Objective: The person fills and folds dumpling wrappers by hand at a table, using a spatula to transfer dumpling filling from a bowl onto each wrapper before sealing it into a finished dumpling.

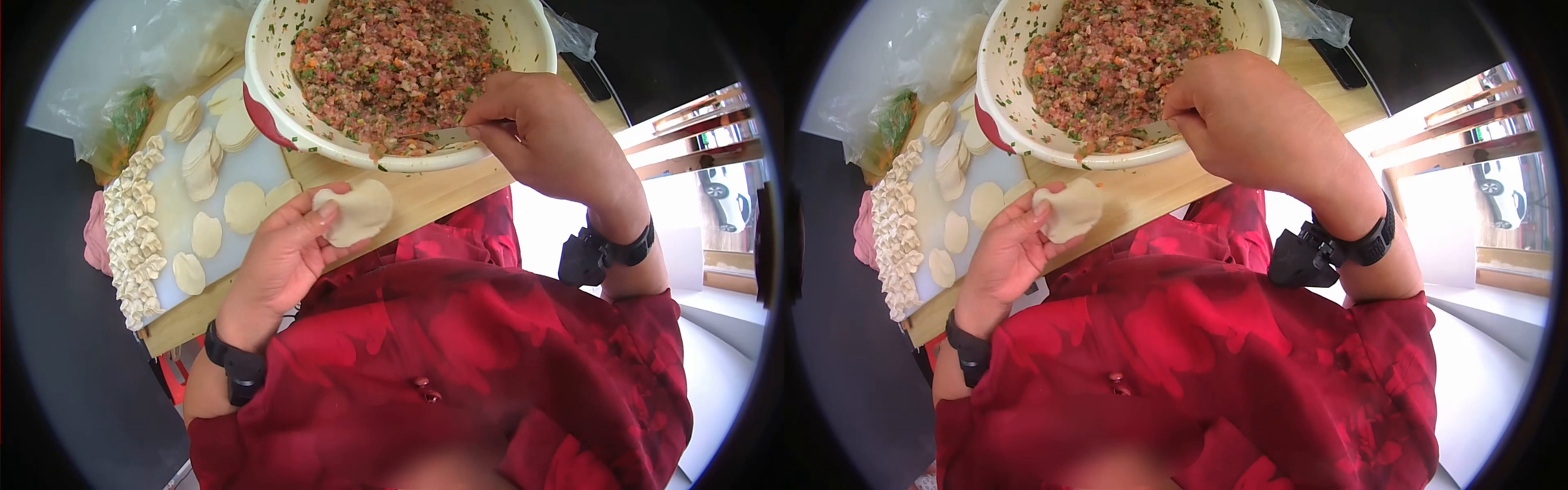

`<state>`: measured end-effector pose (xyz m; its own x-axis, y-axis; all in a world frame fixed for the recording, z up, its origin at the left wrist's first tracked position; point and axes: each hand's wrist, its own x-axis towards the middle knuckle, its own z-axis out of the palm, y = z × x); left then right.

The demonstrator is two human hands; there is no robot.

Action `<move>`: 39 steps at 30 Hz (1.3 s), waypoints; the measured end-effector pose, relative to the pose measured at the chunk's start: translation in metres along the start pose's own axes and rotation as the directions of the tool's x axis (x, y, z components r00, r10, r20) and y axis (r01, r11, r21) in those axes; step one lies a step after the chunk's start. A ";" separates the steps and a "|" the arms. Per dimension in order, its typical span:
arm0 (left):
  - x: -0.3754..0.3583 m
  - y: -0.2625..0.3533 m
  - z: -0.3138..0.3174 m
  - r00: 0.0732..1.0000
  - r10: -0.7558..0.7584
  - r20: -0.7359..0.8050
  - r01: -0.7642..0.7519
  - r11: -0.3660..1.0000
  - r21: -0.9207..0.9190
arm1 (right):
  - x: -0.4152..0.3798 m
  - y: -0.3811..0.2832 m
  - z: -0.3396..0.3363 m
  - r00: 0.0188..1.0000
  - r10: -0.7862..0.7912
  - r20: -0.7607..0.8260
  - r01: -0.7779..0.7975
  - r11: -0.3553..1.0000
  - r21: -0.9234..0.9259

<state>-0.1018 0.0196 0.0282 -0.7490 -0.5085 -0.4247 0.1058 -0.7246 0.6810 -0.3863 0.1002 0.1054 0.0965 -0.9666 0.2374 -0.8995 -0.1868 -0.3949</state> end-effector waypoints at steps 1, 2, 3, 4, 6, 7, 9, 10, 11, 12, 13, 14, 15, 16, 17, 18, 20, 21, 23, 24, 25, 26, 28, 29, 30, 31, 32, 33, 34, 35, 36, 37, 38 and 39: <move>0.002 -0.003 0.002 0.999 -0.041 0.011 0.041 0.999 -0.032 | 0.000 -0.001 -0.001 1.000 -0.004 0.003 0.004 1.000 -0.007; 0.003 -0.005 0.009 1.000 -0.028 -0.013 0.027 0.999 -0.022 | -0.001 -0.001 -0.001 1.000 -0.008 0.006 0.008 1.000 -0.013; 0.005 -0.008 0.010 1.000 -0.026 -0.017 0.025 0.999 -0.022 | -0.002 -0.001 0.000 1.000 -0.012 0.006 0.012 1.000 -0.010; 0.008 -0.010 0.010 0.999 -0.034 -0.013 0.033 0.997 -0.066 | -0.003 0.000 0.001 1.000 -0.008 -0.012 0.008 1.000 0.023; 0.012 -0.011 0.012 0.999 -0.040 -0.011 0.038 0.993 -0.109 | -0.006 -0.001 0.001 1.000 -0.006 -0.030 0.007 0.998 0.059; 0.013 -0.009 0.016 0.998 -0.056 -0.022 0.052 0.985 -0.162 | -0.007 -0.001 0.001 0.999 0.040 -0.017 -0.038 0.995 0.091; 0.014 -0.010 0.020 0.997 -0.075 -0.032 0.066 0.975 -0.212 | -0.010 -0.002 0.001 0.996 0.087 -0.003 -0.086 0.989 0.123; 0.015 -0.014 0.022 0.993 -0.052 -0.106 0.039 0.992 -0.119 | -0.011 -0.002 0.003 0.997 0.075 -0.011 -0.072 0.986 0.150; 0.015 -0.017 0.022 0.984 -0.023 -0.177 0.019 1.000 -0.023 | -0.012 -0.002 0.003 0.998 0.063 -0.020 -0.058 0.983 0.176; 0.015 -0.018 0.023 0.984 -0.023 -0.179 0.019 1.000 -0.021 | -0.012 -0.001 0.004 0.998 0.062 -0.020 -0.058 0.982 0.179; 0.014 -0.020 0.023 0.990 -0.052 -0.132 0.052 0.999 -0.009 | -0.012 -0.001 0.004 0.997 0.069 -0.016 -0.065 0.981 0.183; 0.014 -0.021 0.023 0.993 -0.082 -0.085 0.083 0.997 0.006 | -0.012 -0.001 0.004 0.997 0.076 -0.012 -0.072 0.980 0.188; 0.015 -0.022 0.022 0.993 -0.082 -0.087 0.083 0.997 0.007 | -0.013 -0.001 0.005 0.997 0.075 -0.013 -0.071 0.979 0.190; 0.017 -0.023 0.020 0.993 -0.043 -0.113 0.040 0.999 -0.030 | -0.013 -0.002 0.005 0.994 0.109 -0.015 -0.104 0.975 0.198; 0.018 -0.023 0.020 0.990 -0.005 -0.139 -0.005 0.998 -0.066 | -0.013 -0.003 0.005 0.990 0.142 -0.016 -0.135 0.969 0.206; 0.018 -0.019 0.022 0.990 -0.003 -0.141 -0.006 0.998 -0.064 | -0.013 -0.004 0.006 0.990 0.139 -0.018 -0.133 0.969 0.208; 0.016 -0.012 0.029 1.000 0.008 -0.002 -0.008 0.978 -0.206 | -0.014 -0.006 0.007 0.988 0.147 -0.034 -0.136 0.964 0.227; 0.016 -0.012 0.030 1.000 0.009 -0.003 -0.009 0.979 -0.206 | -0.014 -0.007 0.008 0.989 0.146 -0.034 -0.135 0.964 0.229; 0.015 -0.015 0.033 0.998 0.050 -0.036 -0.056 0.981 -0.183 | -0.016 -0.007 0.008 0.991 0.120 -0.062 -0.104 0.969 0.222; 0.015 -0.015 0.037 0.998 0.051 -0.039 -0.058 0.981 -0.186 | -0.017 -0.008 0.009 0.991 0.118 -0.060 -0.102 0.970 0.223; 0.013 -0.014 0.043 0.997 0.057 -0.053 -0.065 0.986 -0.152 | -0.018 -0.009 0.010 0.990 0.120 -0.077 -0.101 0.972 0.212; 0.012 -0.013 0.046 0.996 0.064 -0.067 -0.071 0.990 -0.118 | -0.019 -0.010 0.010 0.988 0.121 -0.094 -0.100 0.974 0.201; 0.012 -0.009 0.050 0.997 0.071 -0.040 -0.075 0.991 -0.113 | -0.021 -0.012 0.012 0.986 0.130 -0.104 -0.103 0.968 0.227; 0.012 -0.007 0.051 0.997 0.075 -0.009 -0.076 0.991 -0.107 | -0.022 -0.012 0.013 0.983 0.142 -0.115 -0.110 0.962 0.252; 0.011 -0.005 0.052 0.997 0.079 -0.013 -0.080 0.991 -0.110 | -0.024 -0.012 0.014 0.984 0.137 -0.113 -0.105 0.962 0.251; 0.010 -0.003 0.054 0.997 0.082 0.004 -0.079 0.973 -0.215 | -0.026 -0.010 0.017 0.985 0.106 -0.138 -0.067 0.964 0.259; 0.009 -0.002 0.054 0.996 0.087 0.021 -0.076 0.945 -0.318 | -0.028 -0.010 0.019 0.984 0.075 -0.163 -0.029 0.963 0.267; 0.009 -0.003 0.054 0.996 0.089 0.017 -0.079 0.944 -0.319 | -0.029 -0.012 0.020 0.984 0.071 -0.160 -0.026 0.963 0.268; 0.010 -0.004 0.053 0.994 0.108 -0.006 -0.104 0.942 -0.320 | -0.031 -0.014 0.021 0.986 0.049 -0.160 -0.002 0.959 0.282; 0.011 -0.005 0.052 0.992 0.126 -0.028 -0.129 0.939 -0.320 | -0.033 -0.015 0.022 0.987 0.028 -0.160 0.021 0.955 0.296; 0.011 -0.006 0.051 0.991 0.128 -0.030 -0.131 0.938 -0.321 | -0.035 -0.017 0.024 0.987 0.025 -0.158 0.023 0.955 0.297; 0.011 -0.006 0.049 0.991 0.125 -0.038 -0.130 0.940 -0.317 | -0.037 -0.018 0.025 0.990 0.021 -0.141 0.024 0.951 0.310; 0.010 -0.006 0.048 0.992 0.121 -0.046 -0.130 0.941 -0.312 | -0.038 -0.019 0.026 0.992 0.017 -0.124 0.025 0.946 0.323; 0.009 -0.005 0.047 0.991 0.123 -0.047 -0.131 0.940 -0.314 | -0.037 -0.018 0.026 0.992 0.015 -0.123 0.026 0.946 0.323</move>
<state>-0.1401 0.0404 0.0485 -0.6986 -0.6149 -0.3658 0.4030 -0.7606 0.5090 -0.3626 0.1352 0.0808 0.0300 -0.9403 0.3389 -0.7112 -0.2583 -0.6538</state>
